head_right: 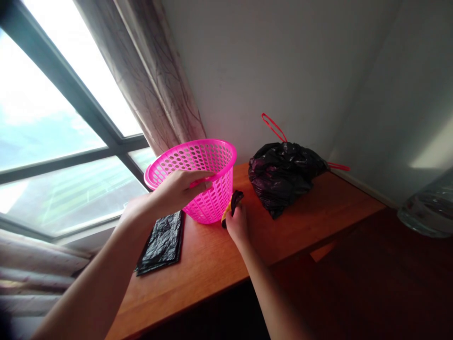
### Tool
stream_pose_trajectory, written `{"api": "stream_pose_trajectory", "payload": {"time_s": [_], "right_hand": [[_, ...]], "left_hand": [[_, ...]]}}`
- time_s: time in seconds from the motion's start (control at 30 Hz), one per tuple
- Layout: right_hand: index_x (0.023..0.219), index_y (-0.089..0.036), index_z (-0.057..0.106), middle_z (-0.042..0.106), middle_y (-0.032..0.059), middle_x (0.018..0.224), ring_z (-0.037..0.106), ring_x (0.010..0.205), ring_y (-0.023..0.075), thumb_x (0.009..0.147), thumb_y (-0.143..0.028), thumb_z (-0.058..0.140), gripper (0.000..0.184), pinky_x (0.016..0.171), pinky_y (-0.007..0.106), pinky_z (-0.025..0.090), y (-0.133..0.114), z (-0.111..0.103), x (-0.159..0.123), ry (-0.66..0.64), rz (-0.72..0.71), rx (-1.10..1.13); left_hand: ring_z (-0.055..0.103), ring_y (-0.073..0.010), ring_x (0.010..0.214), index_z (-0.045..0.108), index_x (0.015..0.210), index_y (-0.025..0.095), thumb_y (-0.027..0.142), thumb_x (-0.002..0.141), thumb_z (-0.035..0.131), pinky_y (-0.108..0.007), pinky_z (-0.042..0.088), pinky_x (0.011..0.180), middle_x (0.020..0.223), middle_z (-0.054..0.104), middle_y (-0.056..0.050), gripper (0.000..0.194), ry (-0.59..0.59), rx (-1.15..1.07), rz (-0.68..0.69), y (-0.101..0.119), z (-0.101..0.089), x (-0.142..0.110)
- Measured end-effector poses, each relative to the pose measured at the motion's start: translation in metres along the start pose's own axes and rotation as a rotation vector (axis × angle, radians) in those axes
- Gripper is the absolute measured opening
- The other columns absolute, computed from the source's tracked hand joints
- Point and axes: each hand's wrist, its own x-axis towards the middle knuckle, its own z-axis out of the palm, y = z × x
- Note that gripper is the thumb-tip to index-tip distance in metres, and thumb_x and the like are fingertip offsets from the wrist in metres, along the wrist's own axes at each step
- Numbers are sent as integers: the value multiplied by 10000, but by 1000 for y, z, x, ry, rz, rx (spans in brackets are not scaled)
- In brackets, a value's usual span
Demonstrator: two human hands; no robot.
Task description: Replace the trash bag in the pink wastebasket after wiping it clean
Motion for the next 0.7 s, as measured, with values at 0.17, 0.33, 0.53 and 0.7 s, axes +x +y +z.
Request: {"api": "stream_pose_trajectory", "payload": {"time_s": [0.17, 0.33, 0.53, 0.7], "right_hand": [[952, -165, 651, 699, 78, 863, 675, 855, 258, 733, -270, 555, 261, 738, 345, 541, -11, -12, 17, -29, 122, 59], [1096, -151, 632, 687, 83, 1043, 633, 992, 246, 763, -288, 591, 363, 910, 372, 492, -75, -35, 48, 25, -94, 258], [1029, -170, 635, 656, 79, 1002, 602, 971, 245, 796, -256, 536, 267, 912, 413, 472, -93, -44, 54, 150, -257, 161], [1003, -167, 643, 642, 103, 986, 592, 1010, 268, 757, -226, 517, 282, 935, 418, 455, -38, -30, 28, 103, -195, -6]], "left_hand": [[696, -183, 918, 637, 1258, 241, 303, 960, 505, -287, 524, 778, 1087, 746, -45, 331, -82, -95, 83, -7, -10, -10], [690, -164, 945, 614, 1283, 282, 308, 951, 542, -275, 546, 795, 1134, 730, -30, 341, -224, -183, 108, -14, -22, -17], [684, -174, 1000, 640, 1250, 293, 328, 943, 565, -307, 553, 858, 1158, 723, -25, 318, -236, -241, 162, -20, -28, -20], [688, -181, 1001, 639, 1255, 281, 324, 950, 553, -324, 566, 856, 1149, 727, -36, 320, -251, -284, 161, -23, -30, -22]]}}
